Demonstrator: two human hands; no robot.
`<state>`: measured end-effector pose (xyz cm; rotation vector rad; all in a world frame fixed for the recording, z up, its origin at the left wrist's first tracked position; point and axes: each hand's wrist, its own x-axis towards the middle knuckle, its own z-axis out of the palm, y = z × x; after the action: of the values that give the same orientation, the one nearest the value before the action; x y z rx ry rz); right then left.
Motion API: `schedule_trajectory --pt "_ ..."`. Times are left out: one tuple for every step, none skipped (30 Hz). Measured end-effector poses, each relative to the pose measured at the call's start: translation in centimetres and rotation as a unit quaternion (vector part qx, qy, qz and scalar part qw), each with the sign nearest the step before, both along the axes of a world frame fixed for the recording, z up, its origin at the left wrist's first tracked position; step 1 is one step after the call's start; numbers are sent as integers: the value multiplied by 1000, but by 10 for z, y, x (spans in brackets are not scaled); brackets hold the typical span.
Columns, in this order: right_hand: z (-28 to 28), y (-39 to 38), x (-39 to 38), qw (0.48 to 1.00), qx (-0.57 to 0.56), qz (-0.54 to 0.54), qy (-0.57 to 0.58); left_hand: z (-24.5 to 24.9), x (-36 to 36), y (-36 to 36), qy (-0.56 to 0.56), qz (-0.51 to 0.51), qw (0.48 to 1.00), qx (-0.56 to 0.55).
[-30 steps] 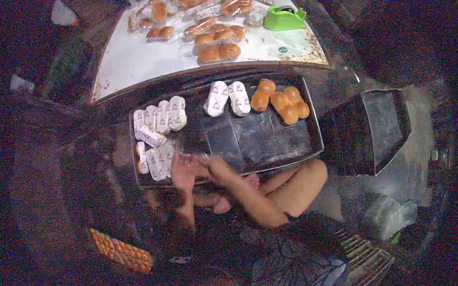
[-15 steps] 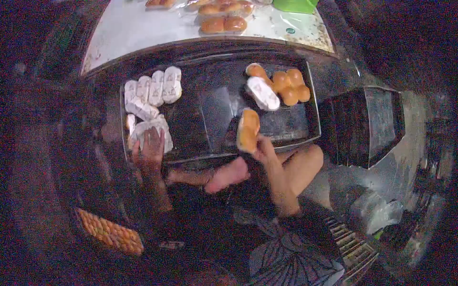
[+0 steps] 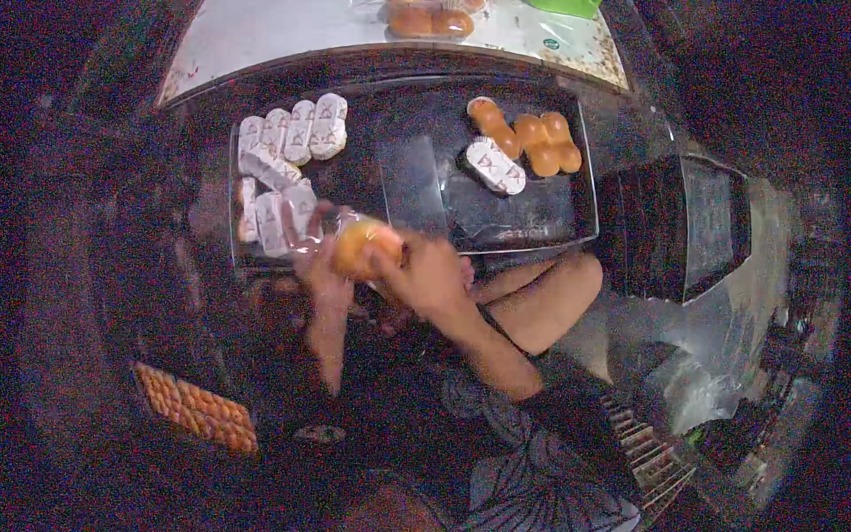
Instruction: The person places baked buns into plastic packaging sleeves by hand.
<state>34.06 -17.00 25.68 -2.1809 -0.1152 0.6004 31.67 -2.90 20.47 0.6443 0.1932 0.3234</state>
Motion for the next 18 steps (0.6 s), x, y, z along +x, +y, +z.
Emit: schedule_trajectory --pt "-15 -1 4 997 65 -40 -4 -6 0 -8 0 2 998 55" --pt "-23 1 -1 997 64 -42 -3 -10 0 -12 0 4 994 110" --pt "-28 8 -10 995 78 -49 -47 -5 2 -9 -2 -1 999 51" --pt "-32 13 -19 990 93 -57 -94 2 2 -2 -53 -33 998 -27" --pt "-36 7 -31 990 99 -22 -101 0 5 5 -64 -50 996 -25" --pt "-35 9 -27 990 98 -23 -102 -5 5 9 -72 -65 995 -24" --pt "-34 13 -23 988 93 -76 -94 -21 0 1 -70 -66 995 -26" --pt "-34 16 -18 984 87 -129 -86 -43 -9 -12 -32 -104 994 -27" --pt "-36 21 -7 969 166 -183 -22 -41 -8 -20 0 -142 990 -27" --pt "-41 21 -9 969 164 -182 -24 -39 -8 -21 -3 -141 990 -28" --pt "-49 22 -17 959 220 -173 -38 -36 -11 -19 23 -131 989 -67" --pt "-52 23 -25 945 277 -166 -54 -32 -10 -15 48 -124 986 -103" --pt "-51 16 -36 965 213 -80 -131 -31 -7 2 58 -183 970 -148" --pt "-55 16 -35 965 212 -79 -134 -29 -9 7 73 -147 969 -186" --pt "-63 17 -35 973 187 -92 -102 -64 -18 4 19 -191 950 -245" --pt "-67 19 -35 979 162 -108 -68 -99 -28 1 -33 -235 924 -301" --pt "-67 27 -17 963 178 -170 -112 -68 -30 -25 114 -108 975 -158" --pt "-65 28 -18 963 175 -170 -112 -35 -30 -50 254 25 967 -5"
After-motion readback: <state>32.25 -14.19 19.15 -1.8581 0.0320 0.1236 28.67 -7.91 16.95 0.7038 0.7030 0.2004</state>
